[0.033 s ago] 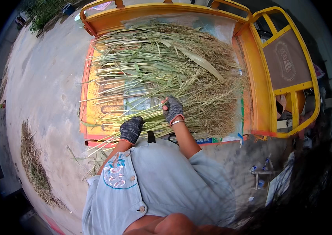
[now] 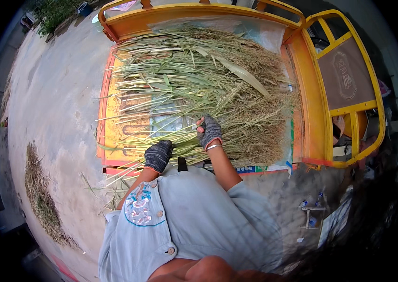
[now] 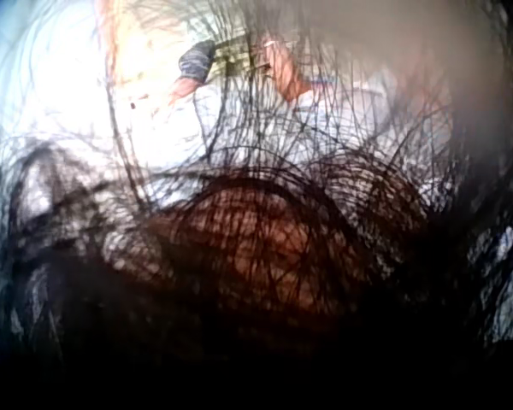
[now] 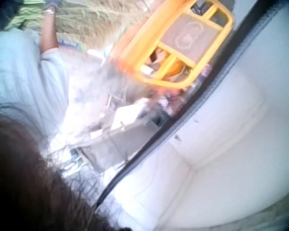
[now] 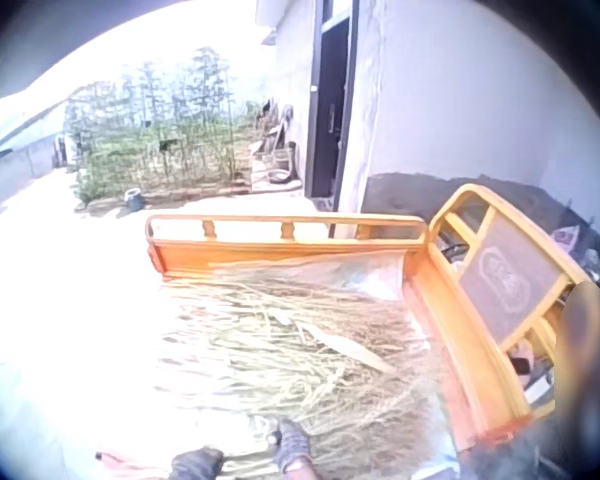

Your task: The person stands at the back of a yellow utility vehicle and processes long green plant stalks. They pick up stalks from a pile, strip the leaves and fibrous material from the stems using gloved hands, and then discard the stripped stems onto the ground. The person repeats this action continuously throughout the clip.

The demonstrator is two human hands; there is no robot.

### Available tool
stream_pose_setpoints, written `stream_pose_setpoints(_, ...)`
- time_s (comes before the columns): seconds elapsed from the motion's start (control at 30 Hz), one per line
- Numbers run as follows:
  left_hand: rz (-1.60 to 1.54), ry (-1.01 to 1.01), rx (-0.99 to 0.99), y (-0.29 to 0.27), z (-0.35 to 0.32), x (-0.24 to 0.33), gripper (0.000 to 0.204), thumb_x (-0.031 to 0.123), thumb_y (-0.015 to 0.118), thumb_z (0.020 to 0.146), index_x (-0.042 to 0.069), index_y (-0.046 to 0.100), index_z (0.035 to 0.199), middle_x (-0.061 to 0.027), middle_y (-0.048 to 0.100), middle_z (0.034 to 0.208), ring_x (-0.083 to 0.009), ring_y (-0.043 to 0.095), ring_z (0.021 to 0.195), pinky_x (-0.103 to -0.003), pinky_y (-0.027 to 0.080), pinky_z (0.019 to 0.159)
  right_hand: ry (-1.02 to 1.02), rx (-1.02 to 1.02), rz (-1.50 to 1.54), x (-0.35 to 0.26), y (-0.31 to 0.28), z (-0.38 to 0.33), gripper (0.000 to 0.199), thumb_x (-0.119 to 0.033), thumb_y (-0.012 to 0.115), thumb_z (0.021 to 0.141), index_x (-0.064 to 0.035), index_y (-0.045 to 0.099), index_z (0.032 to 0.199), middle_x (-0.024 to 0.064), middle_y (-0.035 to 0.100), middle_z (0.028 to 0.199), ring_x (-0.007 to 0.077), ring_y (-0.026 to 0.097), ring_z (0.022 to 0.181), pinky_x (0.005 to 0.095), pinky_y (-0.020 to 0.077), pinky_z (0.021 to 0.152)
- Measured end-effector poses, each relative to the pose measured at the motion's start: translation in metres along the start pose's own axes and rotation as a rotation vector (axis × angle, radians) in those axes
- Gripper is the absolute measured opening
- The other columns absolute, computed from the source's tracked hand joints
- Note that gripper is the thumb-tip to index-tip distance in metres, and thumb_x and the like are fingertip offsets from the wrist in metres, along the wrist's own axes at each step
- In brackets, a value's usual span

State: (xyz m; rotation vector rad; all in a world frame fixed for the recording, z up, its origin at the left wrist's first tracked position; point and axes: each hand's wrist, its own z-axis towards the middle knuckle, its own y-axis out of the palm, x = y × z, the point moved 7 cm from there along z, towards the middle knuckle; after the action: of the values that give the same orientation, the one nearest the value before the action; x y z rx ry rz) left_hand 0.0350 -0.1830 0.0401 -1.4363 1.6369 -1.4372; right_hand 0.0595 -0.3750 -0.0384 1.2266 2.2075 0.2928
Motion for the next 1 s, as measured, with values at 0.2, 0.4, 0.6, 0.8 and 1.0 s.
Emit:
stream_pose_setpoints(0.2, 0.1, 0.026, 0.024, 0.006, -0.051, -0.072, 0.013, 0.021, 0.049, 0.078, 0.011, 0.057, 0.08, -0.0119, 0.061, 0.076, -0.0286, 0.06, 0.07, -0.041, 0.048, 0.06, -0.23, 0.201, 0.299, -0.092, -0.087, 0.027, 0.012, -0.021, 0.042, 0.089, -0.0127, 0.043, 0.081, 0.0041, 0.053, 0.069, 0.0118, 0.034, 0.037, 0.0264, 0.0271, 0.033)
stream_pose_setpoints(0.4, 0.281, -0.734, 0.222, -0.005, -0.218, -0.305, 0.018, 0.02, 0.043, 0.084, 0.012, 0.059, 0.081, -0.0141, 0.059, 0.076, -0.0321, 0.059, 0.07, -0.044, 0.045, 0.06, -0.191, 0.568, 0.216, -0.111, -0.178, 0.063, 0.014, -0.023, 0.048, 0.089, -0.0092, 0.048, 0.086, 0.0047, 0.054, 0.069, 0.0121, 0.038, 0.039, 0.0248, 0.0332, 0.033)
stream_pose_setpoints(0.6, 0.475, -2.241, -0.049, -0.04, -0.503, -0.419, 0.073, 0.055, 0.054, 0.073, 0.012, 0.034, 0.127, -0.0188, 0.049, 0.115, -0.0366, 0.057, 0.092, -0.05, 0.048, 0.069, -0.329, 1.057, -0.399, -0.12, -0.226, 0.021, 0.031, -0.031, 0.05, 0.085, -0.0022, 0.057, 0.095, 0.0167, 0.059, 0.08, 0.0207, 0.053, 0.055, 0.0365, 0.0413, 0.048)
stream_pose_setpoints(0.8, 0.268, -1.65, 0.207, 0.008, -0.399, -0.339, 0.04, 0.043, 0.052, 0.079, 0.005, 0.063, 0.088, -0.0151, 0.059, 0.097, -0.031, 0.058, 0.084, -0.044, 0.047, 0.071, -0.907, 0.541, -1.314, -0.096, -0.077, 0.026, 0.032, -0.025, 0.049, 0.082, 0.0015, 0.058, 0.097, 0.0199, 0.059, 0.095, 0.0338, 0.055, 0.09, 0.042, 0.0424, 0.08)
stream_pose_setpoints(1.0, -0.048, -1.148, 0.172, 0.089, -0.233, -0.29, 0.043, 0.042, 0.053, 0.078, 0.001, 0.066, 0.076, -0.0208, 0.061, 0.083, -0.035, 0.057, 0.08, -0.041, 0.044, 0.073, -0.922, -0.051, -2.106, 0.007, 0.046, 0.158, 0.029, -0.023, 0.043, 0.084, -0.005, 0.061, 0.099, 0.0163, 0.059, 0.104, 0.0321, 0.054, 0.101, 0.0402, 0.0418, 0.087)
